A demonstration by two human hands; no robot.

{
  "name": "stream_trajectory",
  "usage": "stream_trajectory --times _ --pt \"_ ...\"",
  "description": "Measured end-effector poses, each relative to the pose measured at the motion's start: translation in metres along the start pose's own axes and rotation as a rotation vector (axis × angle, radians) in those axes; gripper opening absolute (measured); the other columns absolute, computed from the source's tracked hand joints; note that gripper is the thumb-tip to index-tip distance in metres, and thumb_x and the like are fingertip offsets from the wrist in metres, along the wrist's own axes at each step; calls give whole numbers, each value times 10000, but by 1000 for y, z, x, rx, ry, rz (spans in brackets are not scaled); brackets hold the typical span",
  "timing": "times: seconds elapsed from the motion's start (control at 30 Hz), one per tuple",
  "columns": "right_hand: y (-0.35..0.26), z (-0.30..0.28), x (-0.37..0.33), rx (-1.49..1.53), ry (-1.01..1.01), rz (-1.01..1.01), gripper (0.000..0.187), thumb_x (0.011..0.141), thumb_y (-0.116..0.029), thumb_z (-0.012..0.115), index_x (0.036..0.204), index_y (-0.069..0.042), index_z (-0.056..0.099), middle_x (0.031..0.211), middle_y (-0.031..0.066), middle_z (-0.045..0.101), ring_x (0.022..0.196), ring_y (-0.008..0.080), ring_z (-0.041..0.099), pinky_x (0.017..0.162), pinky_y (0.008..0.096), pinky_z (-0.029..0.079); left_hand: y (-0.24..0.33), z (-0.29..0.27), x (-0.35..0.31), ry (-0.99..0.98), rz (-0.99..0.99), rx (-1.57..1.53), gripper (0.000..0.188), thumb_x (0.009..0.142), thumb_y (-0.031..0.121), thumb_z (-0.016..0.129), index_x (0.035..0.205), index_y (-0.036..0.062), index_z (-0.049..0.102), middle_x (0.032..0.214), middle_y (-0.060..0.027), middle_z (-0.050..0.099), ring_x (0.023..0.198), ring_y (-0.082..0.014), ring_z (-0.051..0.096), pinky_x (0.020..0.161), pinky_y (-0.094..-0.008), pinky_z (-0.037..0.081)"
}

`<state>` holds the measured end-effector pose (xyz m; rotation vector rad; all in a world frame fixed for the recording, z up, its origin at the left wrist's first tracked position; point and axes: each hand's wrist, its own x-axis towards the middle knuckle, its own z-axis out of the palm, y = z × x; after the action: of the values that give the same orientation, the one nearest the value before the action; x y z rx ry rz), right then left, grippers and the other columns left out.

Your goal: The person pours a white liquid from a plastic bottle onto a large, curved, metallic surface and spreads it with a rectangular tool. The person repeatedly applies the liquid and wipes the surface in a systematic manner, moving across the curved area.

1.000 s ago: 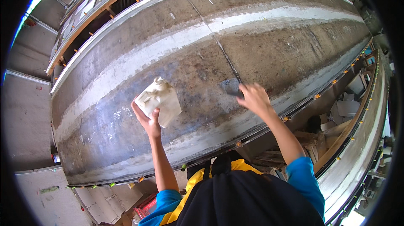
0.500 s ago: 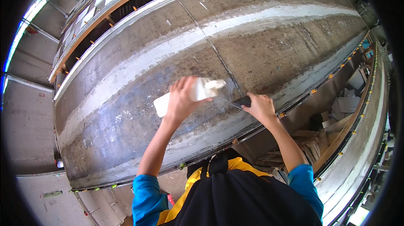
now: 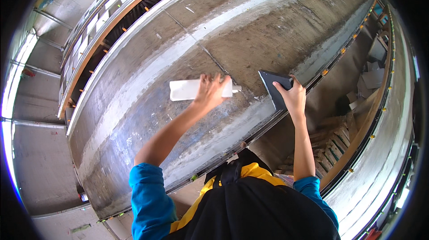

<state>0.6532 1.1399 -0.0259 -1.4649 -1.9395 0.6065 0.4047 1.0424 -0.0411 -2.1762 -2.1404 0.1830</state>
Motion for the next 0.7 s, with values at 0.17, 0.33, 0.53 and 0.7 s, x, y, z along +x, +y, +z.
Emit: stream_trajectory --times 0.17,0.33,0.53,0.7 --pt "1 1 4 98 -108 -63 483 729 -253 716 1080 34 548 895 200 644 829 346 631 715 377 489 -32 -10 18 103 -133 -58 730 642 512 740 1190 134 441 1107 -175 544 1039 -344 535 838 -516 449" --pt "-23 28 10 -51 -222 -413 316 705 -132 709 959 -67 533 865 128 621 835 319 610 727 393 482 -66 -26 2 192 -312 -403 702 651 500 746 1158 110 456 1046 -146 579 966 -299 574 850 -446 438" --pt "-59 114 8 -698 -332 -501 316 709 -14 647 1016 -26 576 801 141 653 727 259 633 591 343 539 -80 -33 -40 519 -565 -839 681 695 382 759 1162 4 437 979 -203 618 897 -294 621 769 -363 489" --pt "-86 133 -58 -408 -408 -932 278 730 39 596 1004 -9 597 783 226 635 693 271 632 523 290 545 -83 -48 -81 723 -707 -1062 659 695 307 772 1165 -12 438 969 -178 620 880 -236 612 770 -345 477"
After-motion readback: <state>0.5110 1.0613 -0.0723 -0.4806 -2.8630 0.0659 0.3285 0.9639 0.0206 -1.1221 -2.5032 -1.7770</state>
